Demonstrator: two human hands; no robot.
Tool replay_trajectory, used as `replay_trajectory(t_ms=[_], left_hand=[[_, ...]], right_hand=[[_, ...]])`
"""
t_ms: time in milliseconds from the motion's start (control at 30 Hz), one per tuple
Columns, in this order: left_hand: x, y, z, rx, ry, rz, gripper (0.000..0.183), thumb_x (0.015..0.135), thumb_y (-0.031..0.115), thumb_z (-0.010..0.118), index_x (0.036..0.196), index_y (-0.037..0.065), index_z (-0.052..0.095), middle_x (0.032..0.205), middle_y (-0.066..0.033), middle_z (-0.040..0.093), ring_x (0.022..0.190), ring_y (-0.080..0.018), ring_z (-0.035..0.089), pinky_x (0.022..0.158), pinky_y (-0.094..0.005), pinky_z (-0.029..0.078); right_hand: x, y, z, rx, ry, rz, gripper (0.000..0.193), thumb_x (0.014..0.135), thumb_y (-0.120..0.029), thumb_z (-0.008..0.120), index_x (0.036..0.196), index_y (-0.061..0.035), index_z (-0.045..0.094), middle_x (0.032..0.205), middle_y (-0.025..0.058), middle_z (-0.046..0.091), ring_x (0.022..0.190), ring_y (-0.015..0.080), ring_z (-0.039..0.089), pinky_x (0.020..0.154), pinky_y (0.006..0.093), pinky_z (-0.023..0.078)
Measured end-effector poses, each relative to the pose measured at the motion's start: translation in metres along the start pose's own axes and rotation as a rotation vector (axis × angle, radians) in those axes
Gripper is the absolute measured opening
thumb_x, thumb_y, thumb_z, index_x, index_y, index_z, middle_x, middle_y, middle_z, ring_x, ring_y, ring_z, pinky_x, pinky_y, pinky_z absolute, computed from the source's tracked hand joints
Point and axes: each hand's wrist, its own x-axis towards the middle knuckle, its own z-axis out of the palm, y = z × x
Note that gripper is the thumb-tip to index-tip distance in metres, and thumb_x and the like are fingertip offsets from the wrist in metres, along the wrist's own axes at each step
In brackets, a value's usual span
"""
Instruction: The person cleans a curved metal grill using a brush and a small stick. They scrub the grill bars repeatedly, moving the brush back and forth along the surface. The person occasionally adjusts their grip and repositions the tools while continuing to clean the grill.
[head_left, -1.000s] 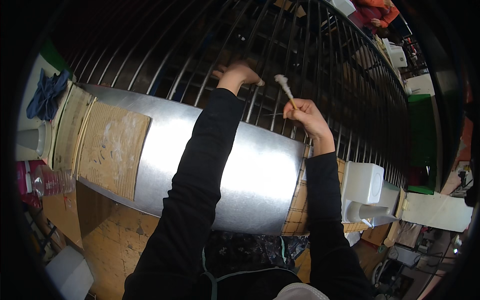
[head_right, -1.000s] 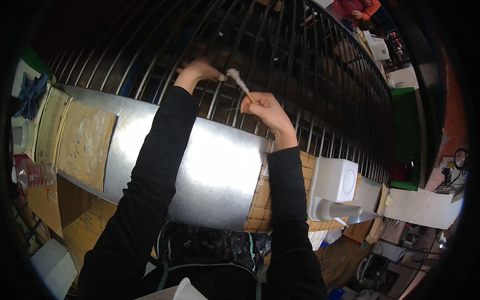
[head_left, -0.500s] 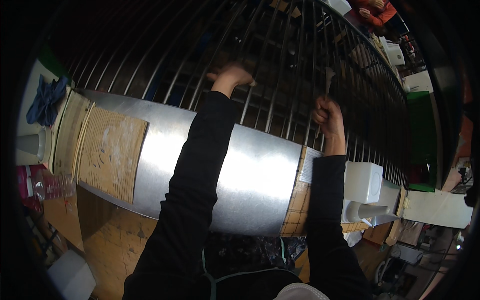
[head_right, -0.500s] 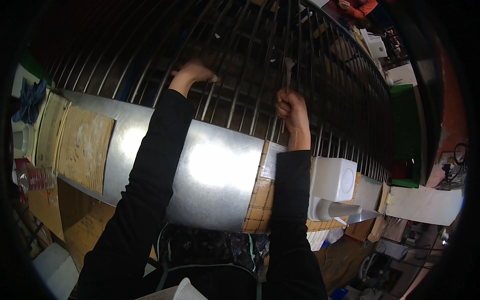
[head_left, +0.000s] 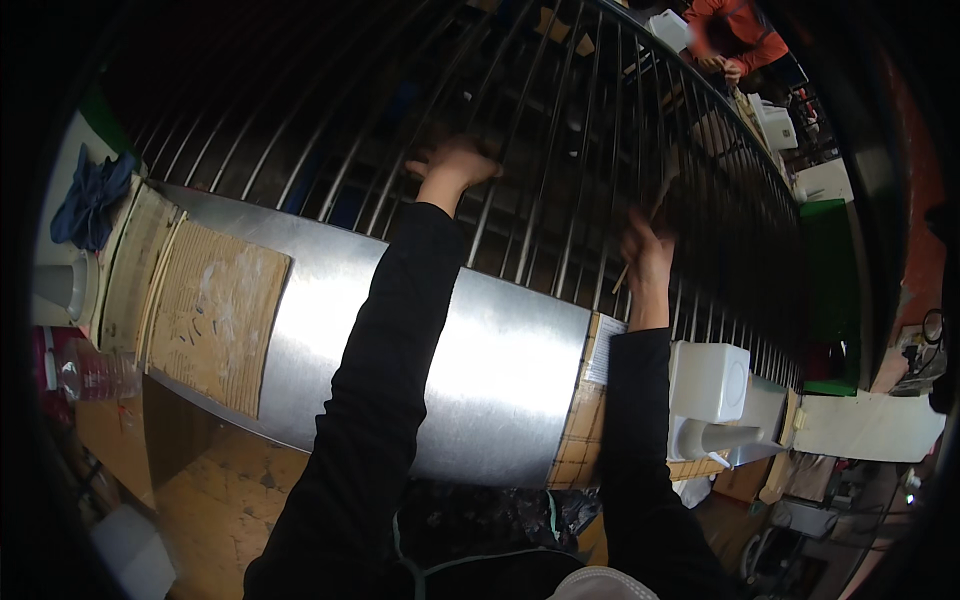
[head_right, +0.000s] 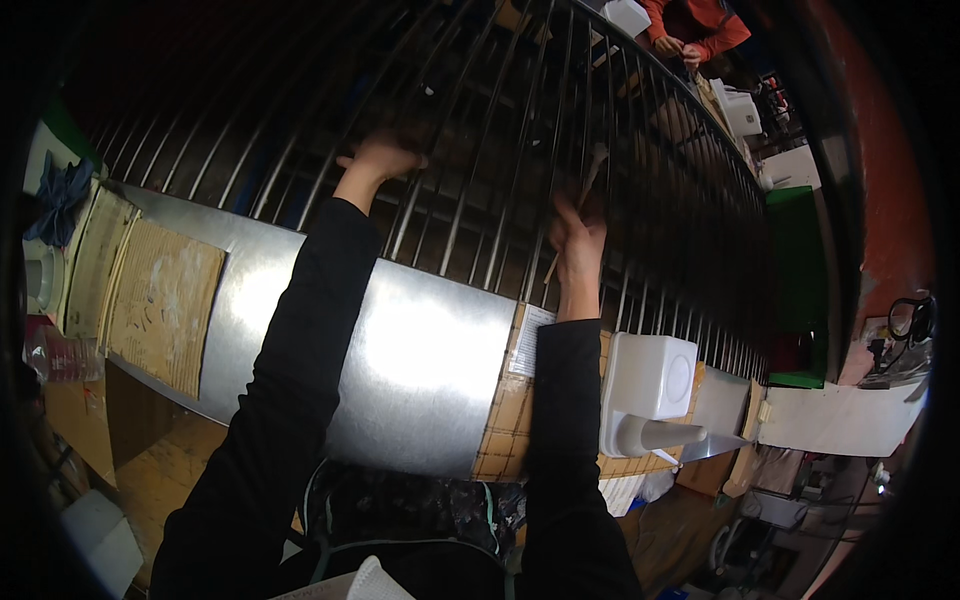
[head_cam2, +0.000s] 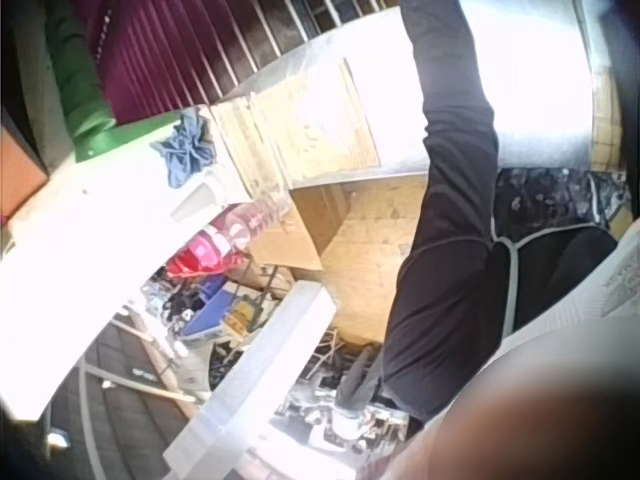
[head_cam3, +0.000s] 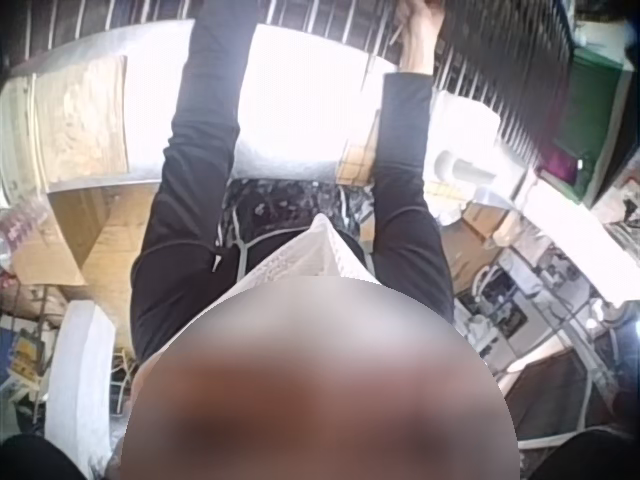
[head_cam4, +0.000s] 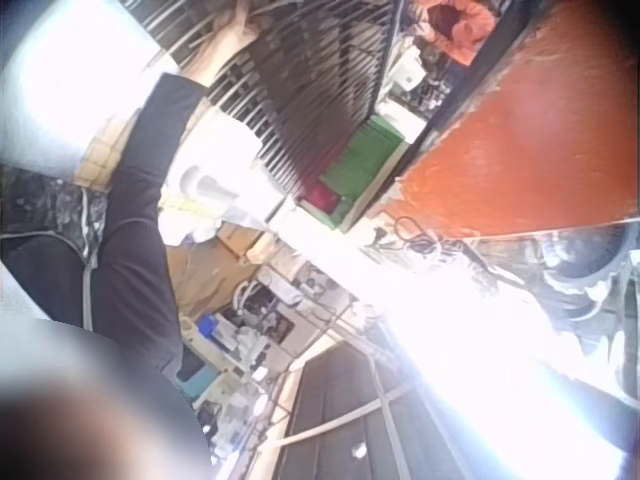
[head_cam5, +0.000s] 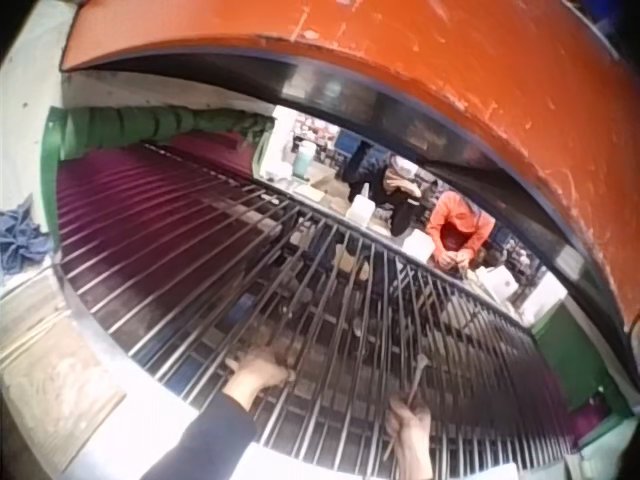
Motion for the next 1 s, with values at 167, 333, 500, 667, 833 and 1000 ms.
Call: replay_trajectory(t_ms=[167, 333, 500, 667, 833, 1000], left_hand=[[0.015, -0.002, 0.007, -0.144, 0.203, 0.074, 0.045, 0.073, 0.036, 0.061, 0.116, 0.022, 0.056, 0.131, -0.0127, 0.042, 0.127, -0.0384, 0.026, 0.101, -0.0582, 0.020], [0.007, -0.001, 0.000, -0.333, 0.329, 0.119, 0.024, 0.071, 0.029, 0.061, 0.089, 0.017, 0.069, 0.115, -0.0089, 0.056, 0.117, -0.0313, 0.043, 0.095, -0.0532, 0.032], [0.002, -0.001, -0.001, -0.380, 0.464, 0.123, 0.022, 0.069, 0.027, 0.064, 0.088, 0.016, 0.069, 0.111, -0.0084, 0.057, 0.112, -0.0300, 0.047, 0.094, -0.0513, 0.034], [0.008, -0.005, 0.005, -0.405, 0.571, 0.163, 0.027, 0.069, 0.027, 0.066, 0.094, 0.018, 0.068, 0.118, -0.0086, 0.052, 0.116, -0.0324, 0.041, 0.095, -0.0546, 0.031], [0.006, -0.007, 0.007, -0.387, 0.698, 0.269, 0.031, 0.070, 0.028, 0.065, 0.100, 0.020, 0.065, 0.120, -0.0101, 0.049, 0.118, -0.0366, 0.036, 0.093, -0.0603, 0.028], [0.002, -0.001, 0.008, -0.373, 0.677, 0.172, 0.028, 0.072, 0.022, 0.064, 0.100, 0.023, 0.065, 0.122, -0.0102, 0.045, 0.121, -0.0352, 0.032, 0.096, -0.0608, 0.020]], right_hand=[[0.003, 0.006, -0.006, 0.039, 0.016, 0.036, 0.025, 0.079, -0.008, 0.063, 0.101, -0.0049, 0.052, 0.056, -0.0061, 0.038, 0.038, 0.0022, 0.028, 0.035, 0.0197, 0.019], [0.005, 0.012, -0.007, -0.040, 0.006, -0.058, 0.027, 0.080, -0.011, 0.063, 0.104, -0.0048, 0.053, 0.055, -0.0075, 0.036, 0.039, 0.0018, 0.027, 0.036, 0.0192, 0.019], [0.005, 0.014, -0.011, 0.009, -0.014, -0.039, 0.024, 0.083, -0.015, 0.059, 0.104, -0.0059, 0.053, 0.058, -0.0067, 0.038, 0.041, 0.0019, 0.028, 0.036, 0.0192, 0.020], [0.008, 0.017, -0.014, 0.114, 0.048, -0.122, 0.016, 0.087, -0.019, 0.054, 0.099, -0.0101, 0.052, 0.057, -0.0061, 0.035, 0.042, 0.0034, 0.028, 0.036, 0.0203, 0.020], [0.012, 0.018, -0.017, 0.138, 0.095, -0.186, 0.008, 0.091, -0.020, 0.047, 0.088, -0.0130, 0.048, 0.055, -0.0034, 0.035, 0.040, 0.0049, 0.027, 0.036, 0.0214, 0.019], [0.010, 0.016, -0.019, 0.165, 0.087, -0.100, 0.013, 0.092, -0.024, 0.046, 0.091, -0.0116, 0.050, 0.055, -0.0029, 0.037, 0.039, 0.0052, 0.026, 0.036, 0.0216, 0.019]])
